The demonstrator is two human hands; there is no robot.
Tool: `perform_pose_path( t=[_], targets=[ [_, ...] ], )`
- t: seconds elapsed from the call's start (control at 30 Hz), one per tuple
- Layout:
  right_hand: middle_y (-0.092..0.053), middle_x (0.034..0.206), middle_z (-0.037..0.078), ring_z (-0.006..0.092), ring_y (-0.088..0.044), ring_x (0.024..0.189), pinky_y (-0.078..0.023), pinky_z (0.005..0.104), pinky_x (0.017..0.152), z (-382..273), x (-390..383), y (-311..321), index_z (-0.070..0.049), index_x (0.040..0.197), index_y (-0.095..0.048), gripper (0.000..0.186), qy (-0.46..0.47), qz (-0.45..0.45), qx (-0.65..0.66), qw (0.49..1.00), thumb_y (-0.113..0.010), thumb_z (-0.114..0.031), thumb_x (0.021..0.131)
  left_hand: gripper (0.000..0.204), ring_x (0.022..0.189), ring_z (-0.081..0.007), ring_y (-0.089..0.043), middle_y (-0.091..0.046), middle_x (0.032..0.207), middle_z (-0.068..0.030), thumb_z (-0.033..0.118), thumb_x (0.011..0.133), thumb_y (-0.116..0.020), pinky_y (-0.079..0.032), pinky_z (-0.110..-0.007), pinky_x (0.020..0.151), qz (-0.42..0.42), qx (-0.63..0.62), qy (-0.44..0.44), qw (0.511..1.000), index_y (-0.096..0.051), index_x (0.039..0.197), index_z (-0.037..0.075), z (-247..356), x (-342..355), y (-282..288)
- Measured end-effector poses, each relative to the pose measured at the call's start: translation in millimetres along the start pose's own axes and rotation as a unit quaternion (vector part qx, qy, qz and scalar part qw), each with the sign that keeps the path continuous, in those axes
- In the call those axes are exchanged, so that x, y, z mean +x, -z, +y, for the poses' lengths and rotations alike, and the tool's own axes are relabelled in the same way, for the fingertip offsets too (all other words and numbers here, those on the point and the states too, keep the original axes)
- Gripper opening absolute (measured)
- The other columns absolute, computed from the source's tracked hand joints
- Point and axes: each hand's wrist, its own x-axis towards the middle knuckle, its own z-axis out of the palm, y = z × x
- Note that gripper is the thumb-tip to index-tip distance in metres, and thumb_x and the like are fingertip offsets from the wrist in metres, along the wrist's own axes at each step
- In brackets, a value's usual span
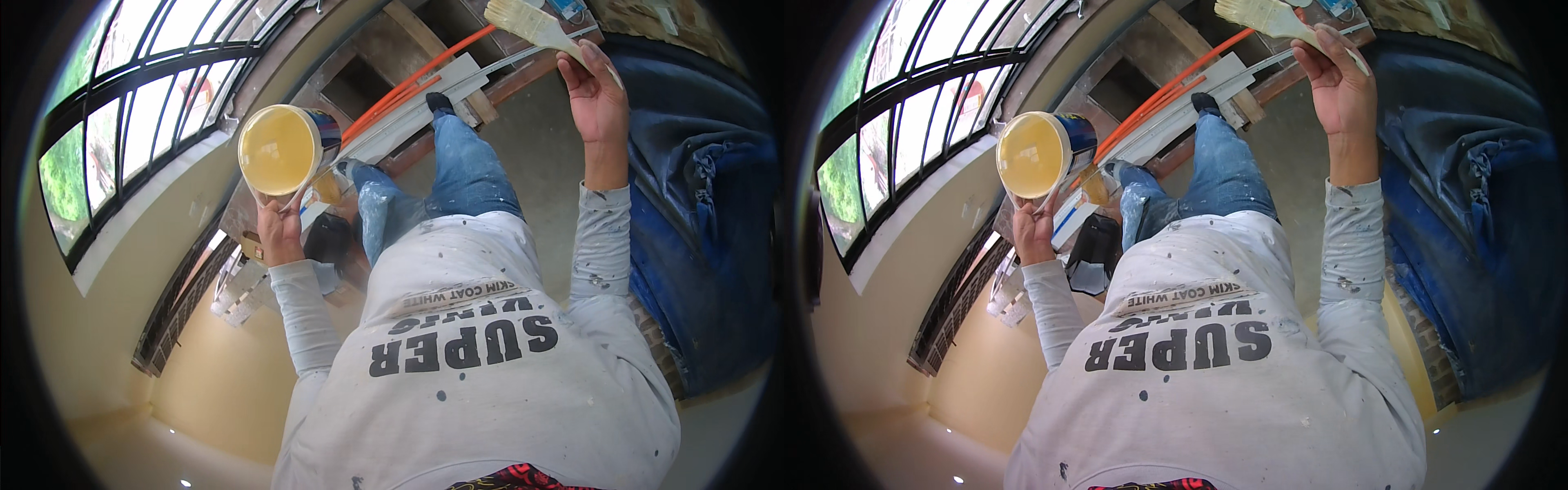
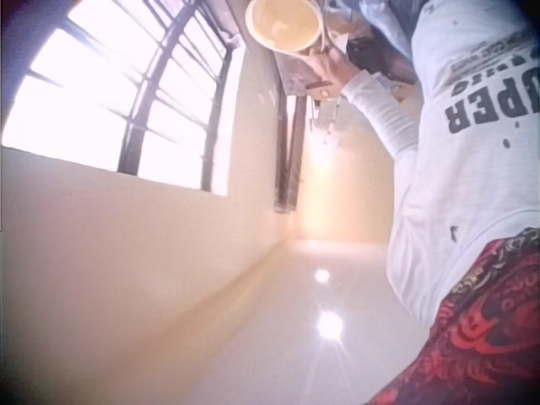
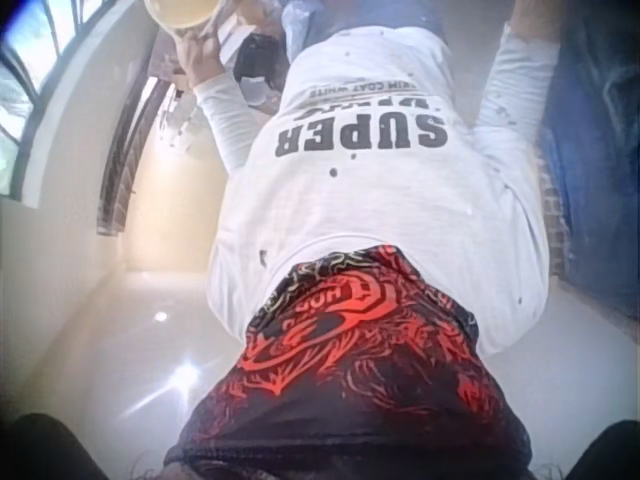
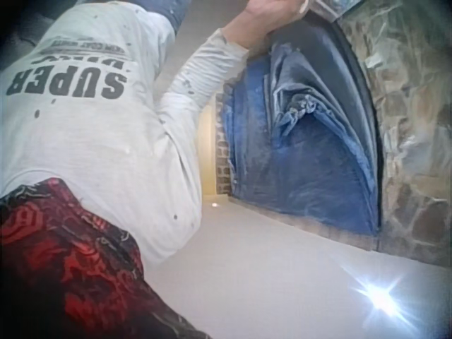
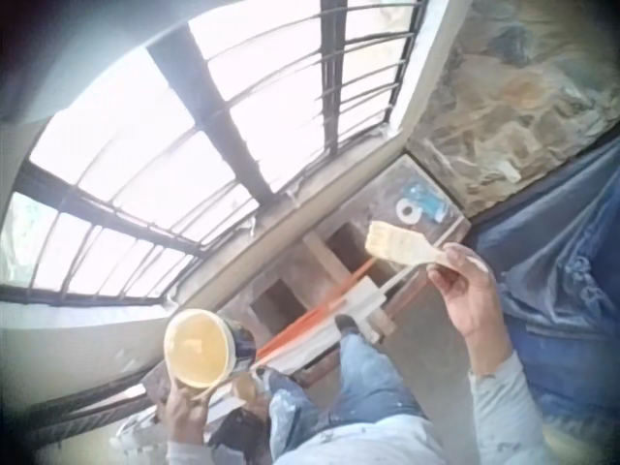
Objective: The person paints a ceiling with a brush, repeatedly dipping the brush into a small container of yellow paint and applying it to the ceiling surface. The person stands on a scaffold or ladder and works near a window with metal bars.
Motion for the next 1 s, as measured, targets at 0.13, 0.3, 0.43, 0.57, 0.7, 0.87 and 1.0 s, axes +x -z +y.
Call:
perform_pose_path(
  t=[0.13,0.3,0.43,0.57,0.7,0.87,1.0],
  targets=[
    [-0.076,0.118,0.018,0.0299,-0.077,0.106,-0.065,0.0354,0.096,-1.9,27.4,-0.7,0.006,0.122,-0.072,0.025,-0.014,-0.058,-0.032,0.998,-0.074,-0.006,0.100,0.097,0.149,-0.0513,-0.043,-0.042,0.165,-0.0188,-0.020,0.072,-0.032,-0.045,-0.079,0.113,0.027,0.009,0.001,1.000,-0.032,0.166,0.006,-21.8,-0.2,-1.8],
    [-0.076,0.119,0.018,0.0294,-0.077,0.107,-0.064,0.0353,0.099,-7.3,69.3,13.6,0.007,0.125,-0.071,0.027,-0.047,-0.112,-0.064,0.991,-0.071,-0.008,0.102,0.093,0.146,-0.0524,-0.046,-0.044,0.162,-0.0194,-0.020,0.074,-0.033,-0.047,-0.077,0.112,0.026,0.002,-0.012,1.000,-0.033,0.164,0.004,-41.8,-12.5,6.9],
    [-0.077,0.118,0.018,0.0286,-0.077,0.105,-0.064,0.0349,0.099,-16.8,86.6,7.1,0.007,0.125,-0.071,0.027,-0.055,-0.131,-0.089,0.986,-0.071,-0.009,0.103,0.083,0.151,-0.0493,-0.043,-0.044,0.164,-0.0178,-0.018,0.084,-0.032,-0.042,-0.079,0.114,0.053,-0.015,-0.005,0.998,-0.037,0.162,0.007,-50.5,-22.8,14.8],
    [-0.077,0.117,0.019,0.0276,-0.078,0.104,-0.064,0.0347,0.097,-13.3,97.3,4.4,0.007,0.125,-0.072,0.027,-0.058,-0.145,-0.105,0.982,-0.070,-0.010,0.103,0.084,0.152,-0.0479,-0.041,-0.043,0.166,-0.0161,-0.019,0.084,-0.033,-0.041,-0.079,0.115,0.079,-0.019,-0.007,0.997,-0.038,0.162,0.008,-55.2,-31.5,22.2],
    [-0.077,0.118,0.019,0.0276,-0.078,0.102,-0.064,0.0348,0.097,-9.4,105.1,-0.9,0.007,0.124,-0.072,0.027,-0.080,-0.160,-0.104,0.978,-0.071,-0.010,0.103,0.089,0.151,-0.0487,-0.042,-0.042,0.167,-0.0173,-0.021,0.078,-0.035,-0.041,-0.079,0.116,0.103,-0.043,-0.019,0.994,-0.039,0.162,0.008,-57.0,-49.3,28.5],
    [-0.076,0.120,0.019,0.0272,-0.077,0.104,-0.064,0.0347,0.097,-24.8,108.7,-25.5,0.007,0.125,-0.072,0.027,-0.083,-0.190,-0.116,0.971,-0.071,-0.010,0.103,0.093,0.150,-0.0497,-0.043,-0.041,0.166,-0.0206,-0.022,0.076,-0.035,-0.042,-0.078,0.116,0.136,-0.097,-0.022,0.986,-0.036,0.164,0.008,-53.7,-66.6,39.5],
    [-0.077,0.114,0.016,0.0265,-0.076,0.101,-0.064,0.0364,0.092,-34.3,107.1,-45.1,0.006,0.119,-0.074,0.024,-0.089,-0.177,-0.126,0.972,-0.073,-0.010,0.101,0.093,0.150,-0.0496,-0.044,-0.042,0.165,-0.0220,-0.021,0.076,-0.034,-0.043,-0.077,0.116,0.137,-0.072,-0.030,0.988,-0.036,0.164,0.008,-53.4,-64.3,36.9]
  ],
)
